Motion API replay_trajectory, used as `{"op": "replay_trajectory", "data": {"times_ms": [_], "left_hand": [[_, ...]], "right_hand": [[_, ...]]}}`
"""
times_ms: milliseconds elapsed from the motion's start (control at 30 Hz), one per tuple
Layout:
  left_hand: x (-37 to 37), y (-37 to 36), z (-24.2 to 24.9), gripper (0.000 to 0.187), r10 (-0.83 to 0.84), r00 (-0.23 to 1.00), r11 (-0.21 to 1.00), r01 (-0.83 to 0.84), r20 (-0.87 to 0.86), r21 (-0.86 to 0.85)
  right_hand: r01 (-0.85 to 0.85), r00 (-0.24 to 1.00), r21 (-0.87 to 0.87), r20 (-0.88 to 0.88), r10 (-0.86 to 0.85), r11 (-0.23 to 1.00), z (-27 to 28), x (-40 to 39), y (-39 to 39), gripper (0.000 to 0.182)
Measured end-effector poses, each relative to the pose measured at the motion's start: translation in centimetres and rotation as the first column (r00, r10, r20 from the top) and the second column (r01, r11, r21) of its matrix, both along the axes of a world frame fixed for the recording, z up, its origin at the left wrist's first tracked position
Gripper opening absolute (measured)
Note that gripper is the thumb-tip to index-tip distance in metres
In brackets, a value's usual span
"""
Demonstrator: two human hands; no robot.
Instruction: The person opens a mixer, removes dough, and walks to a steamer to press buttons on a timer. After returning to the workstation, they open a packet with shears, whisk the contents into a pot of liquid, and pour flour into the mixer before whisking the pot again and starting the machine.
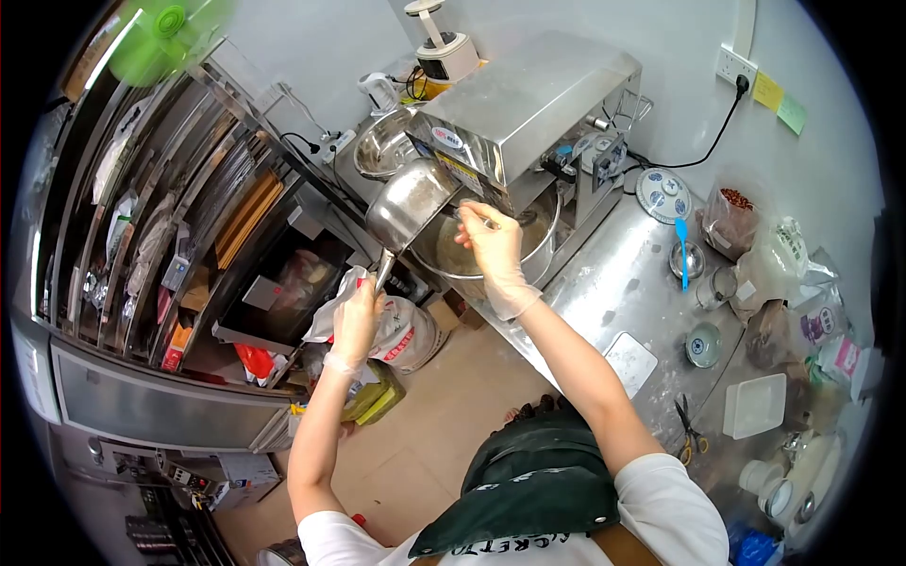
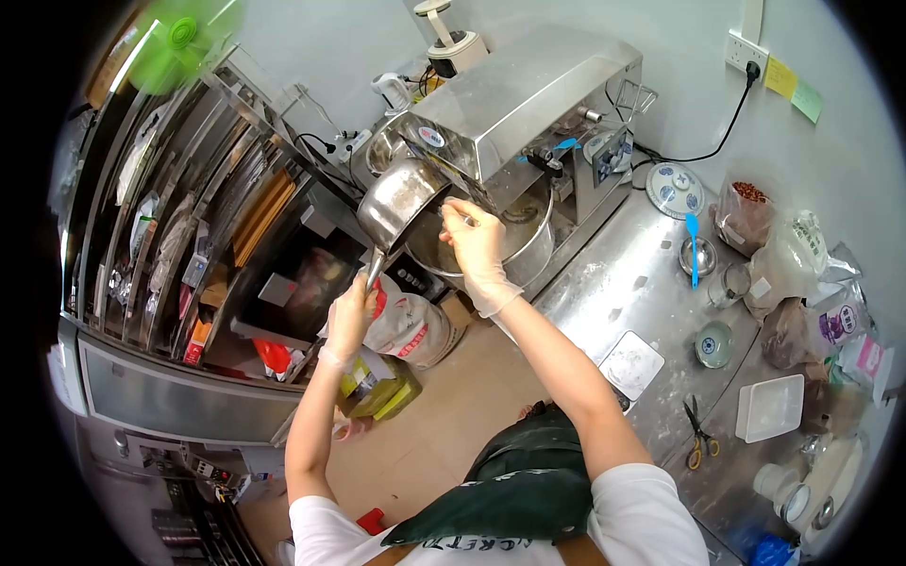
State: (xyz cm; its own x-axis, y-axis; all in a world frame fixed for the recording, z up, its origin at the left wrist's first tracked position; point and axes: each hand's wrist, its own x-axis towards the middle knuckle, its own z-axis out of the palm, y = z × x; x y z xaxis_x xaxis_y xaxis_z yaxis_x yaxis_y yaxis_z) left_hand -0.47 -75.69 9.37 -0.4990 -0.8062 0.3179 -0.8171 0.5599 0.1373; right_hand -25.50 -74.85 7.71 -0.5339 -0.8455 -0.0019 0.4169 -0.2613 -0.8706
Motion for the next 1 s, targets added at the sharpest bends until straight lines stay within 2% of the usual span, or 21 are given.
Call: {"op": "replay_trajectory", "data": {"times_ms": [67,200,300,333,467,500,667,833,933,1000], "left_hand": [[0.2,-0.2,-0.2,0.027,-0.017,1.0,1.0,0.017,-0.016,-0.008],[0.3,-0.3,-1.2,0.028,0.0,1.0,1.0,0.0,0.014,0.012],[0.1,-0.3,-1.4,0.029,-0.008,1.0,1.0,0.008,0.001,0.027],[0.0,-0.3,-1.3,0.029,-0.007,1.0,1.0,0.007,0.0,0.028],[0.1,-0.4,-1.4,0.029,0.007,1.0,1.0,-0.007,0.003,0.021],[0.1,-0.3,-1.6,0.029,0.011,1.0,1.0,-0.011,0.007,0.02],[-0.1,-0.3,-1.7,0.028,-0.004,1.0,1.0,0.004,-0.031,0.014],[0.4,-0.7,-2.2,0.03,-0.026,0.999,1.0,0.026,-0.035,-0.007],[-0.2,-0.1,-1.8,0.025,-0.002,0.998,1.0,0.003,-0.061,0.012],[-0.3,-0.1,-1.9,0.022,-0.001,0.998,1.0,0.002,-0.063,0.009]], "right_hand": [[-0.009,0.997,0.042,-0.075,0.012,0.999,-1.1,-0.1,-0.1,0.024],[-0.001,1.0,0.146,-0.026,0.005,0.989,-1.9,-0.9,2.4,0.024],[-0.093,0.995,0.02,-0.04,0.094,0.995,-0.8,-0.1,1.9,0.024],[-0.116,0.989,0.029,-0.092,0.118,0.993,-0.6,0.2,1.6,0.025],[0.003,0.983,0.084,-0.185,0.013,0.996,-3.0,-1.2,2.1,0.025],[0.008,0.985,0.118,-0.171,0.012,0.993,-2.8,-1.6,2.1,0.024],[-0.011,0.99,0.013,-0.143,0.013,1.0,-1.5,-0.5,-0.4,0.026],[-0.015,0.985,0.133,-0.17,0.038,0.991,-2.4,-2.1,1.9,0.023],[0.02,0.994,0.154,-0.11,-0.003,0.988,-0.9,-1.9,2.4,0.023],[0.016,0.999,0.071,-0.042,-0.013,0.997,-0.1,-1.1,1.2,0.023]]}}
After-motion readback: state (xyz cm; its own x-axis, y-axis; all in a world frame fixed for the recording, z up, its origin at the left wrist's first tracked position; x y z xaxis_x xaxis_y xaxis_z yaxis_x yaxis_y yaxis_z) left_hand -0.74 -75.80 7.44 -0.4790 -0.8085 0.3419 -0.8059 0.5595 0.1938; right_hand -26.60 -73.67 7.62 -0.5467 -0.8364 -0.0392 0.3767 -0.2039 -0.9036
